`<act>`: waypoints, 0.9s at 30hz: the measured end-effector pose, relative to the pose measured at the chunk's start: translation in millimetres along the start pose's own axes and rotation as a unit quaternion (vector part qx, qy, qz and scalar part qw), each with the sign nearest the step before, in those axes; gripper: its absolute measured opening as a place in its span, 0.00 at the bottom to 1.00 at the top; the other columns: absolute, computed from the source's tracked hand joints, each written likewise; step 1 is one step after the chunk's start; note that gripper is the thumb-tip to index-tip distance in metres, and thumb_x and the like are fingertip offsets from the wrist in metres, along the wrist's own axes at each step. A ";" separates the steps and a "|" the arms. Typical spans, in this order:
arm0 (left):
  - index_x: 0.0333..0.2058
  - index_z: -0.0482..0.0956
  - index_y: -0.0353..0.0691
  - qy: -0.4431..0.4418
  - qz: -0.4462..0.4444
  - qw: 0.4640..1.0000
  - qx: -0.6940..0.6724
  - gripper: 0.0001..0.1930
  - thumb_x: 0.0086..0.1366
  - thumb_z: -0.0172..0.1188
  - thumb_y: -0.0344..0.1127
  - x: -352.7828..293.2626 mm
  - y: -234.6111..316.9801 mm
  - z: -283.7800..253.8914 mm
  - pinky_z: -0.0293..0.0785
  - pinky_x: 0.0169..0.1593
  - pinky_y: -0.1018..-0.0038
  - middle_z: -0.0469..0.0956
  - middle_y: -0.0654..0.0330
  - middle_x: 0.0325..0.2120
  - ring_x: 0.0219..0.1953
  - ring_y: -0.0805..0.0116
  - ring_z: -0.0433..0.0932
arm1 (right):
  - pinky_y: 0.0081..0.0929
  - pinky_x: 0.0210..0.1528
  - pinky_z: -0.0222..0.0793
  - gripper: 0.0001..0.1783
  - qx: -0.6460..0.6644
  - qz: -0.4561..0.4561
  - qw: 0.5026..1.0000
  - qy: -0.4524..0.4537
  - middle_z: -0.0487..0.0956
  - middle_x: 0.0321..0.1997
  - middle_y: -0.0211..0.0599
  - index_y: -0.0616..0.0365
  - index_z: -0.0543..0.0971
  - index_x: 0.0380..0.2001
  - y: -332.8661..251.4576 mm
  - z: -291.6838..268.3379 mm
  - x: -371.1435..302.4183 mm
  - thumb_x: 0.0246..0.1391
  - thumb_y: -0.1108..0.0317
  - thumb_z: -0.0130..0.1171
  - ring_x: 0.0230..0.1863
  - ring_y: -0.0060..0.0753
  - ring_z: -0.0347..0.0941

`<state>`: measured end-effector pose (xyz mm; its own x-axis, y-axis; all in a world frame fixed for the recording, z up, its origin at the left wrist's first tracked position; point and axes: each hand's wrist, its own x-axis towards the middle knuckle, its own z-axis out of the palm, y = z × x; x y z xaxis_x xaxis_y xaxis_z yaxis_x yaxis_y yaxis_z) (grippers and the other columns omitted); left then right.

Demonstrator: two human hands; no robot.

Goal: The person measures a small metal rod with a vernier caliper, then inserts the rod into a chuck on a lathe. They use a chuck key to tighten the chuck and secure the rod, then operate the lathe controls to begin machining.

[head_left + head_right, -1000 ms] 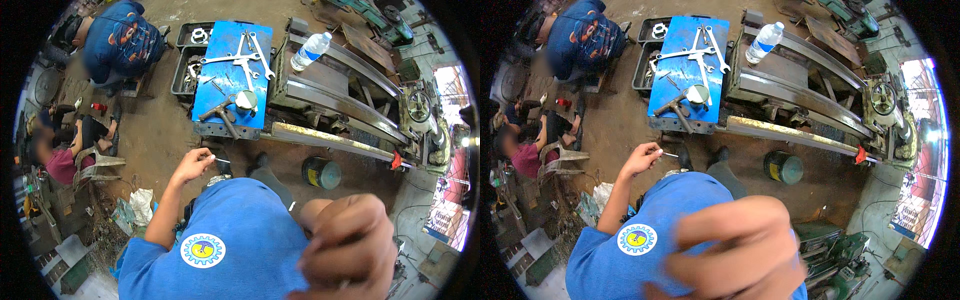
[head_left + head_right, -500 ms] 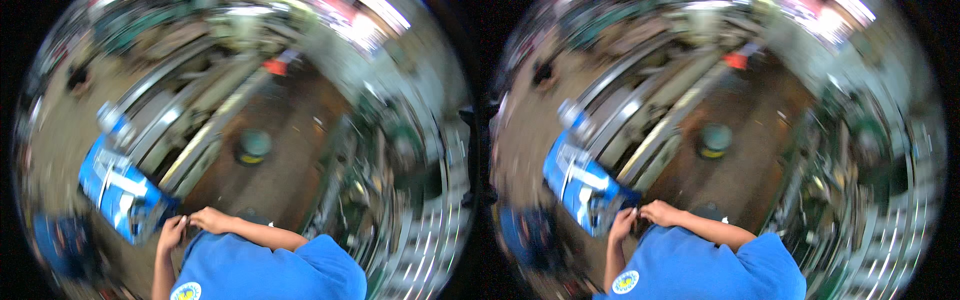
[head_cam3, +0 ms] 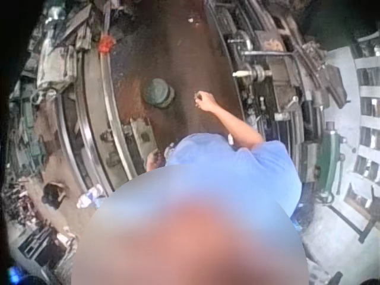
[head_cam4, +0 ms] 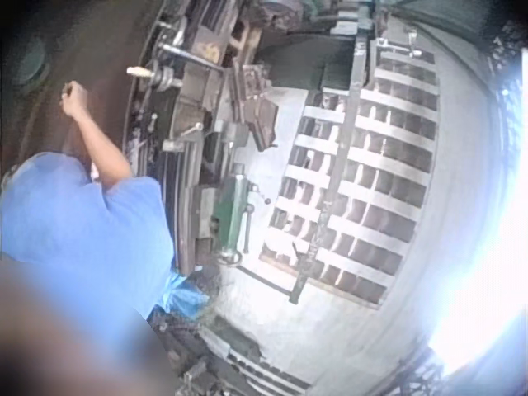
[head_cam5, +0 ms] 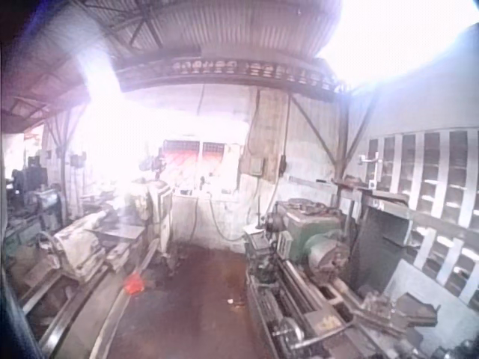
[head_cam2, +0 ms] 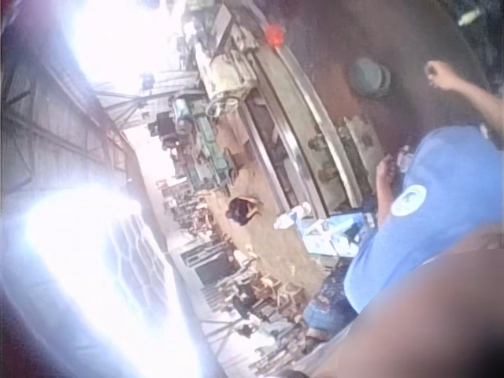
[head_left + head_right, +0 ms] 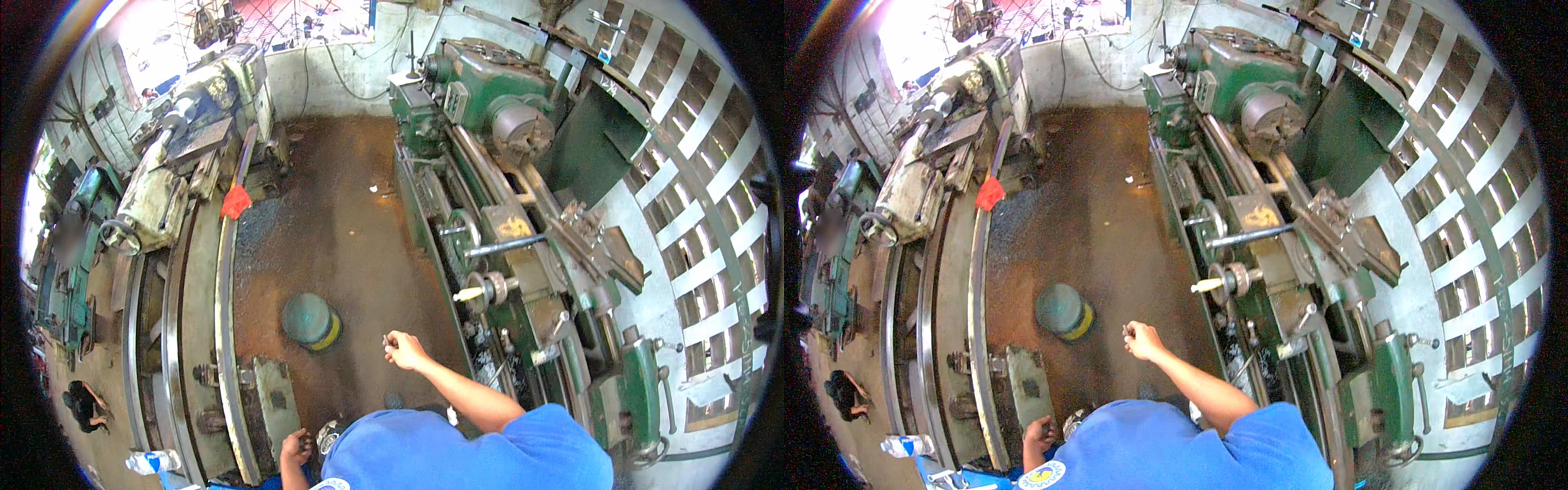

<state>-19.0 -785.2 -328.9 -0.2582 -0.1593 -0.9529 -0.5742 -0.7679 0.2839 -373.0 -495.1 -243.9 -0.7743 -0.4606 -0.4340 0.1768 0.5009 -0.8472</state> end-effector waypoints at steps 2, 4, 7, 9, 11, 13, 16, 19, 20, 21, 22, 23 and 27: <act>0.32 0.75 0.42 0.017 -0.067 0.996 0.050 0.12 0.69 0.53 0.43 18.1 26.0 -9.7 0.57 0.14 0.73 0.72 0.60 0.21 0.14 0.67 0.65 | 0.27 0.32 0.78 0.07 0.057 -0.037 0.998 0.008 0.83 0.29 0.38 0.63 0.77 0.39 -7.7 -9.9 11.1 0.57 0.79 0.58 0.29 0.25 0.81; 0.31 0.76 0.42 0.032 -0.056 0.978 0.198 0.12 0.69 0.53 0.43 32.0 45.2 -14.6 0.60 0.14 0.72 0.74 0.57 0.22 0.16 0.64 0.69 | 0.28 0.32 0.78 0.09 0.101 -0.033 0.994 -0.017 0.84 0.30 0.40 0.63 0.78 0.42 -13.4 -7.2 23.5 0.56 0.78 0.60 0.29 0.27 0.82; 0.32 0.77 0.42 0.066 -0.031 0.927 0.367 0.12 0.69 0.53 0.42 48.1 72.9 -6.8 0.63 0.14 0.71 0.75 0.56 0.23 0.17 0.63 0.72 | 0.29 0.32 0.80 0.09 0.160 0.017 0.980 -0.116 0.82 0.32 0.37 0.63 0.77 0.45 -20.7 9.0 45.7 0.62 0.75 0.57 0.34 0.28 0.80; 0.32 0.78 0.42 0.054 -0.014 0.910 0.411 0.11 0.69 0.53 0.42 58.3 93.5 10.9 0.64 0.15 0.70 0.76 0.56 0.23 0.17 0.63 0.73 | 0.30 0.33 0.81 0.10 0.207 0.044 0.963 -0.165 0.78 0.32 0.34 0.62 0.75 0.48 -28.5 19.4 65.3 0.68 0.70 0.50 0.31 0.27 0.78; 0.33 0.78 0.42 0.036 -0.002 0.896 0.443 0.11 0.68 0.52 0.41 73.1 121.7 36.7 0.65 0.15 0.69 0.77 0.56 0.23 0.17 0.63 0.73 | 0.29 0.31 0.79 0.11 0.241 0.076 0.955 -0.155 0.76 0.31 0.33 0.62 0.75 0.48 -38.1 19.6 90.7 0.70 0.68 0.47 0.28 0.26 0.76; 0.34 0.79 0.42 0.014 0.013 0.882 0.472 0.11 0.68 0.52 0.41 88.2 154.8 62.0 0.65 0.16 0.68 0.77 0.56 0.24 0.17 0.63 0.74 | 0.28 0.30 0.76 0.12 0.220 0.069 0.964 -0.128 0.75 0.30 0.32 0.61 0.75 0.47 -52.4 2.8 130.0 0.71 0.66 0.45 0.27 0.24 0.74; 0.35 0.80 0.42 -0.014 0.031 0.859 0.511 0.11 0.68 0.52 0.40 115.0 222.4 93.7 0.67 0.16 0.67 0.78 0.57 0.24 0.18 0.63 0.75 | 0.26 0.24 0.70 0.12 0.218 0.080 0.972 -0.030 0.74 0.28 0.30 0.60 0.75 0.44 -87.8 -31.8 196.8 0.71 0.65 0.44 0.22 0.23 0.71; 0.36 0.81 0.42 -0.036 0.039 0.828 0.559 0.11 0.68 0.52 0.39 152.6 305.5 123.5 0.68 0.17 0.66 0.79 0.57 0.25 0.18 0.63 0.76 | 0.27 0.22 0.68 0.10 0.290 0.104 0.947 0.092 0.74 0.26 0.30 0.60 0.74 0.40 -129.9 -85.8 265.7 0.70 0.66 0.45 0.21 0.25 0.71; 0.36 0.81 0.43 -0.044 0.050 0.813 0.578 0.11 0.68 0.51 0.39 169.0 341.3 139.4 0.69 0.17 0.65 0.80 0.57 0.25 0.18 0.63 0.76 | 0.26 0.21 0.67 0.10 0.256 0.037 0.958 0.120 0.75 0.27 0.30 0.59 0.74 0.39 -148.1 -107.6 292.0 0.70 0.66 0.45 0.21 0.23 0.71; 0.37 0.81 0.43 -0.047 0.062 0.795 0.602 0.11 0.68 0.51 0.39 183.7 377.0 153.9 0.69 0.17 0.65 0.80 0.57 0.25 0.18 0.63 0.77 | 0.25 0.20 0.67 0.10 0.222 0.001 0.964 0.146 0.76 0.27 0.31 0.58 0.75 0.37 -165.1 -128.3 314.5 0.70 0.67 0.46 0.21 0.22 0.71; 0.37 0.81 0.43 -0.046 0.071 0.769 0.633 0.11 0.68 0.51 0.39 199.4 413.2 169.0 0.70 0.17 0.64 0.80 0.57 0.25 0.18 0.63 0.77 | 0.26 0.21 0.67 0.09 0.243 -0.034 0.950 0.195 0.77 0.27 0.32 0.59 0.75 0.38 -179.9 -149.0 334.1 0.69 0.67 0.48 0.22 0.23 0.72; 0.37 0.82 0.43 -0.041 0.081 0.743 0.663 0.11 0.68 0.51 0.38 213.3 450.1 183.9 0.70 0.17 0.64 0.81 0.57 0.25 0.18 0.63 0.77 | 0.26 0.22 0.68 0.08 0.281 -0.058 0.928 0.237 0.78 0.27 0.32 0.60 0.75 0.39 -193.8 -168.1 351.2 0.68 0.67 0.51 0.23 0.24 0.73; 0.36 0.82 0.42 -0.004 0.139 0.765 0.629 0.10 0.67 0.52 0.38 254.0 599.4 261.6 0.70 0.17 0.65 0.80 0.58 0.24 0.18 0.63 0.78 | 0.29 0.30 0.76 0.07 0.280 -0.120 0.886 0.350 0.82 0.31 0.37 0.61 0.78 0.40 -252.1 -277.4 401.4 0.64 0.69 0.57 0.30 0.29 0.79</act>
<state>-632.0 -1123.6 -372.8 -0.5072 -0.1998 -0.8383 -0.7884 0.5003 0.3578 -896.9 -603.0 -119.5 -0.9829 0.1605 -0.0902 0.0779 -0.0816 -0.9936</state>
